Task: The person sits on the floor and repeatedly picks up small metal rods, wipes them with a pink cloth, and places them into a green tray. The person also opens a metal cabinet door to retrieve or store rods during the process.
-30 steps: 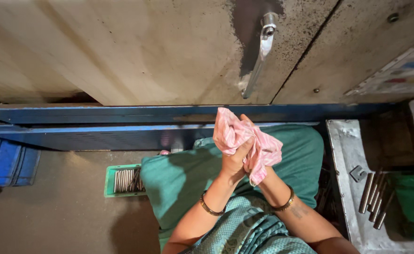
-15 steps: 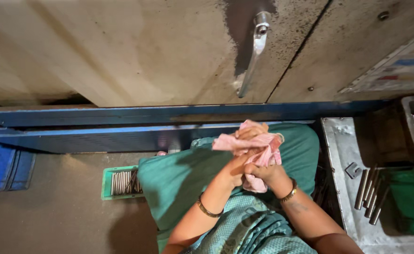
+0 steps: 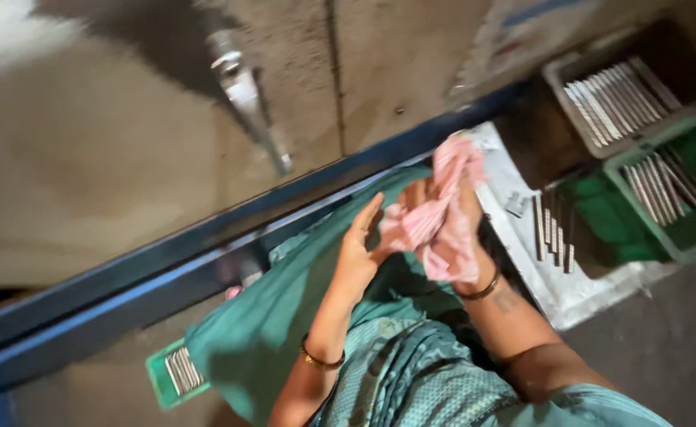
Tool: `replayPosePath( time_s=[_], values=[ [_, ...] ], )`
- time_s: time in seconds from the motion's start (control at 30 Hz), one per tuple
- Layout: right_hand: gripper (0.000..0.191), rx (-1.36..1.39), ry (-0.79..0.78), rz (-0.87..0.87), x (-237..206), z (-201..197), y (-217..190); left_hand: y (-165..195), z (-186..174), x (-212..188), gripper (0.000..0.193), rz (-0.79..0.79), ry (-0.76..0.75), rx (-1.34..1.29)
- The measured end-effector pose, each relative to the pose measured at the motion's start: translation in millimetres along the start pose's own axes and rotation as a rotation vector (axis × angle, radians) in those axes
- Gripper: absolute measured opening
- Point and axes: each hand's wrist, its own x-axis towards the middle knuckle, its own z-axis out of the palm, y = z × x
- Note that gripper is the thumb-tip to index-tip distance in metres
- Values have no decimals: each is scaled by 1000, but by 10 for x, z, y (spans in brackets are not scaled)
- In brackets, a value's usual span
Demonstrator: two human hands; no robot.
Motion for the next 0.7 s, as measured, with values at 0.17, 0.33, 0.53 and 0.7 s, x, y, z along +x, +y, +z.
replayPosePath(
  time_s=[0.17,0.33,0.53,0.7],
  values=[
    [27,-640,384,-441,355,-627,-925,192,468,241,52,26,-168,350],
    [16,-1562,277,-864,645,-1145,-1354,250,1004,479,45,96,-360,540],
    [57,-2482,338,-452,556,-1246,-1657,126,1476,750,39,88,-518,568],
    [29,-1967,489,-304,218,-1164,-2217,-81,1755,941,35,100,-611,658]
  ],
)
